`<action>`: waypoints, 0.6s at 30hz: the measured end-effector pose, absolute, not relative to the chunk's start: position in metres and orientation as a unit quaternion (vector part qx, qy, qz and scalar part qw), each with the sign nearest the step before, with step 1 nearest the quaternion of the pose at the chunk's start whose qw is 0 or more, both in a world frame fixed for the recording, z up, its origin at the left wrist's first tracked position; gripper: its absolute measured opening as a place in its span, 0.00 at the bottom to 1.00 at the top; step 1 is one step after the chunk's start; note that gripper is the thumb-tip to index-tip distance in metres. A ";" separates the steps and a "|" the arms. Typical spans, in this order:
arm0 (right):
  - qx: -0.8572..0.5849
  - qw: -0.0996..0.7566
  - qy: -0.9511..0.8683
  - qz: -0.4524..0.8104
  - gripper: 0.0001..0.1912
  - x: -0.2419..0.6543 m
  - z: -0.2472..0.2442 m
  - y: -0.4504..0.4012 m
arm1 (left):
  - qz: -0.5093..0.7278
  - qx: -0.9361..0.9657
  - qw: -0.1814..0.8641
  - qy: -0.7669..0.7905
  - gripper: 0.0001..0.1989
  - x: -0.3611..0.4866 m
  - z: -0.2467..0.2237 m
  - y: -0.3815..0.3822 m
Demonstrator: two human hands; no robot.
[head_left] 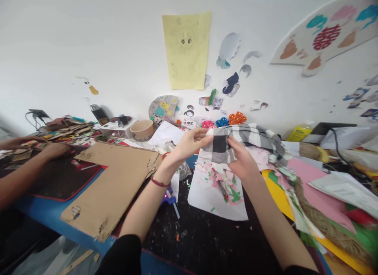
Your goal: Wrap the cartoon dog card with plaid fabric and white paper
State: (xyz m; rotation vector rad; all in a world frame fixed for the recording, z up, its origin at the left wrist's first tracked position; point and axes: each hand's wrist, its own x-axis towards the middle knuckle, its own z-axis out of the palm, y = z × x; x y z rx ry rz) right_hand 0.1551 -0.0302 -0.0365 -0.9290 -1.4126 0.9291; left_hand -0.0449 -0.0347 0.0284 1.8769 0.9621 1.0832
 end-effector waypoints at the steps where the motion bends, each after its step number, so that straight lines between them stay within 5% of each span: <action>1: -0.380 0.586 -0.583 0.416 0.21 0.153 -0.028 -0.028 | 0.463 0.703 0.417 0.343 0.22 -0.034 0.030 -0.035; 6: -0.281 0.649 -0.471 0.527 0.23 0.166 0.003 -0.034 | 0.569 0.635 0.420 0.312 0.18 0.004 0.030 -0.033; 12: -0.348 0.631 -0.537 0.439 0.17 0.188 0.004 -0.037 | 0.602 0.624 0.357 0.346 0.17 0.018 0.024 -0.040; 18: -0.380 0.719 -0.496 0.304 0.12 0.212 0.003 -0.021 | 0.614 0.625 0.311 0.370 0.27 0.018 0.016 -0.026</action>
